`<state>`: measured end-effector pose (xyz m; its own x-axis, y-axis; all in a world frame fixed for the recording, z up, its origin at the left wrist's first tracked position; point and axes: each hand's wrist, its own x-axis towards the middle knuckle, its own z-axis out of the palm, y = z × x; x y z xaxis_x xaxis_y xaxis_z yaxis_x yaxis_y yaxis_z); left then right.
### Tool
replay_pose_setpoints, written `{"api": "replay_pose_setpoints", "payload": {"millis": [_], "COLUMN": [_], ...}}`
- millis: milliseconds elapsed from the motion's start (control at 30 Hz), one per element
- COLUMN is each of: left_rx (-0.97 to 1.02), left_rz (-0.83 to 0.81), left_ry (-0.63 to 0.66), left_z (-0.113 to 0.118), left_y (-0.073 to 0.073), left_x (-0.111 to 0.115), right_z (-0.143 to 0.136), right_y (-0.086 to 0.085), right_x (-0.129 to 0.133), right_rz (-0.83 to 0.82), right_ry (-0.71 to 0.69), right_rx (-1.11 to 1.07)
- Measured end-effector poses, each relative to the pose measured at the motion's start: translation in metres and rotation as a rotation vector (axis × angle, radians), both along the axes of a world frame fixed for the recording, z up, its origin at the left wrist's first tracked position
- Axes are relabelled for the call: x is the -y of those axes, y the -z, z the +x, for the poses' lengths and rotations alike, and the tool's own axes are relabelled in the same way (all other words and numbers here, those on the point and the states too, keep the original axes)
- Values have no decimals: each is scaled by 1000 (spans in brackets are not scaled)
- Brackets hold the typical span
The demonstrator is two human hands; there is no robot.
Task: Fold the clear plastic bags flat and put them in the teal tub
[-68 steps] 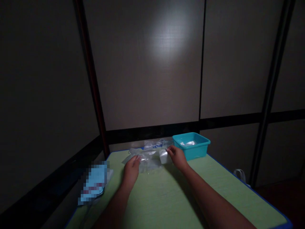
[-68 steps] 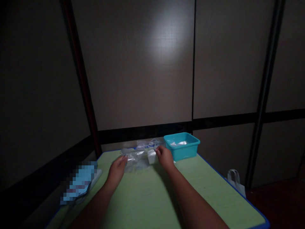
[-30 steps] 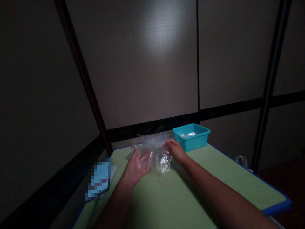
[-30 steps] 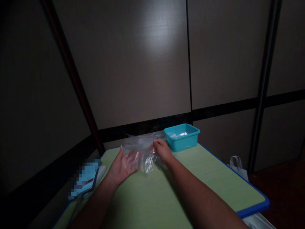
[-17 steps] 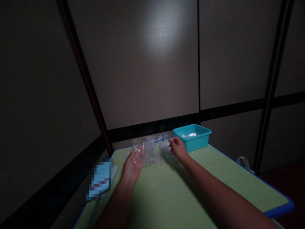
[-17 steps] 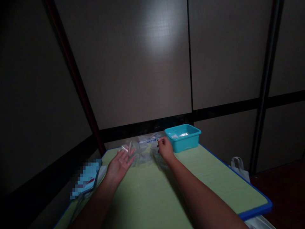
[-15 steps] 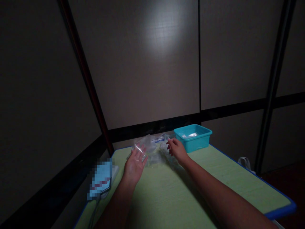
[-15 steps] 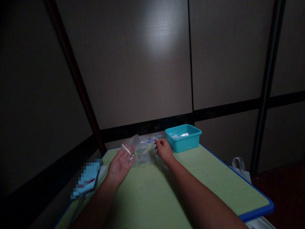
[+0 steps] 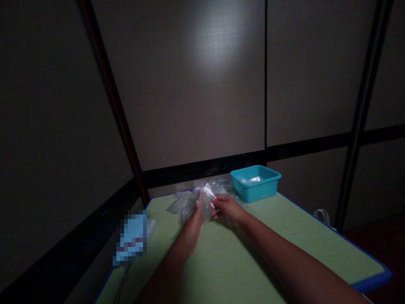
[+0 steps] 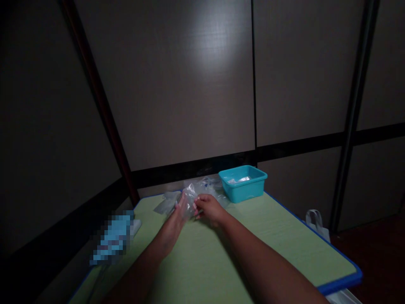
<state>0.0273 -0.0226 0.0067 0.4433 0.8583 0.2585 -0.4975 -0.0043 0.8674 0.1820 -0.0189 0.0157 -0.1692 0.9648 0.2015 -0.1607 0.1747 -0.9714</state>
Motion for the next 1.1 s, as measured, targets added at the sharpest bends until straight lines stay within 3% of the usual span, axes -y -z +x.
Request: {"api": "replay_pose_setpoints", "payload": {"millis": [233, 433, 700, 933, 1100], "left_rx": [251, 464, 470, 297, 219], "left_rz": [-281, -264, -293, -356, -379], "left_ry": [-26, 34, 6, -67, -60], "left_z": [-19, -34, -46, -38, -39], "left_y": [-19, -24, -22, -16, -27], "left_x": [-7, -16, -23, -19, 6], "right_z": [8, 29, 55, 50, 42], "right_y": [1, 1, 0, -1, 0], "right_x": [-2, -9, -10, -14, -20], "right_rz": [-76, -129, -286, -295, -274], "right_ry": [-158, -157, -253, -96, 61], "right_rx": [70, 70, 89, -13, -60]}}
